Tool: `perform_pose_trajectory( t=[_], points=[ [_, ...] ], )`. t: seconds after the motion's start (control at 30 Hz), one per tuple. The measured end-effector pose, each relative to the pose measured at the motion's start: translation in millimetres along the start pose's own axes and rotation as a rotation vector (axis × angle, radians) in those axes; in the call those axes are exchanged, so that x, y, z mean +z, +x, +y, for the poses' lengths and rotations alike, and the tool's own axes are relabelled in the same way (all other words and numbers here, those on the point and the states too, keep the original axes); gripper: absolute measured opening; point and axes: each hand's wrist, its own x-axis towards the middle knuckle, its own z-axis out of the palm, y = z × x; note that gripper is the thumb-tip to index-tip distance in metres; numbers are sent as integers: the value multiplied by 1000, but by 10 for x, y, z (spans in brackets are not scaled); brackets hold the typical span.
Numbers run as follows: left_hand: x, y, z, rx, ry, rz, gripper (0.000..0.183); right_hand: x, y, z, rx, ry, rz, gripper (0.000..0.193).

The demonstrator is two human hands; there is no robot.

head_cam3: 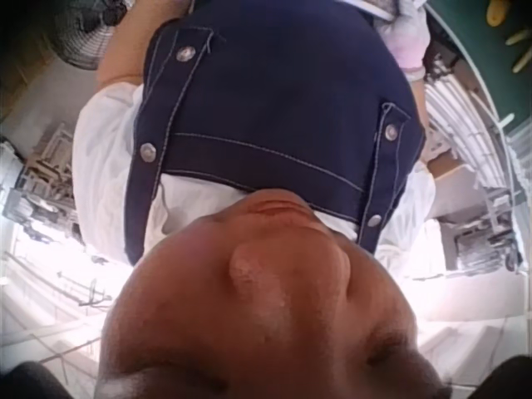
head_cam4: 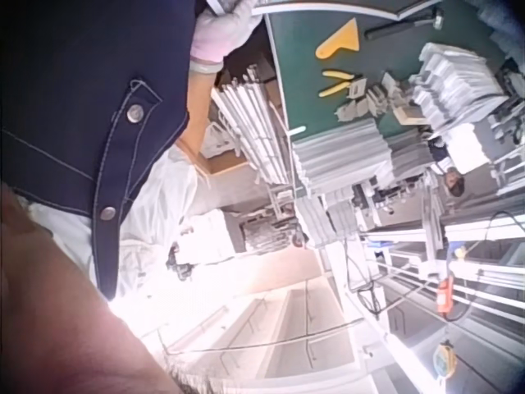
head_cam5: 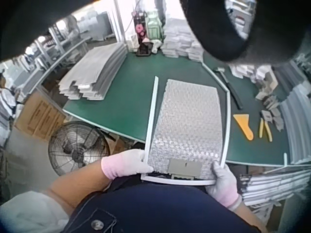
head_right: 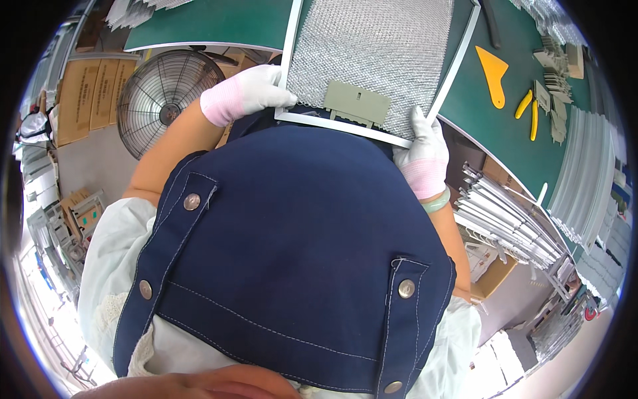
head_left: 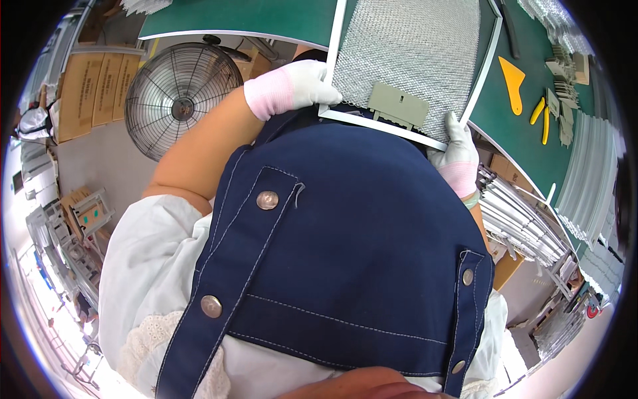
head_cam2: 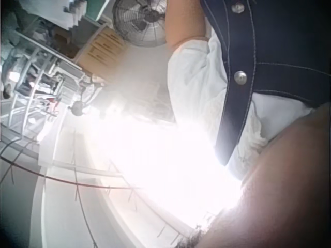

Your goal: The person assembles a metal mesh screen into a white frame. They place the mesh on a table, position a small metal bracket, and fit the frame around the mesh. The person uses a hammer to secure the frame and a handheld device to process the edges. The finished unit is placed on a stack of completed items.

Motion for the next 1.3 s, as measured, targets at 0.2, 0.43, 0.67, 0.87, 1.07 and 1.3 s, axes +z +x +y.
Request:
perform_pose_trajectory(
  t=[0.2, 0.43, 0.67, 0.87, 1.07, 1.3],
  points=[
    [-79, 73, -325, 88, -493, -187, 25, -56, 34, -7, 20, 49, -94, 26],
    [171, -222, 124, -47, -503, 172, 34, -116, 66, -17, 28, 37, -162, 23],
    [117, -5, -123, 141, -38, 92, 20, -48, 42, -35, 45, 31, -64, 23],
    [131, -35, -135, 119, -502, 65, 32, -168, 102, -14, 25, 27, -222, 23],
    [296, 136, -317, 64, -540, 222, 37, -112, 86, -38, 55, 55, -181, 21],
    [479, 171, 99, 9, -1066, 472, 34, -97, 96, -32, 92, 120, -184, 18]
  ],
)
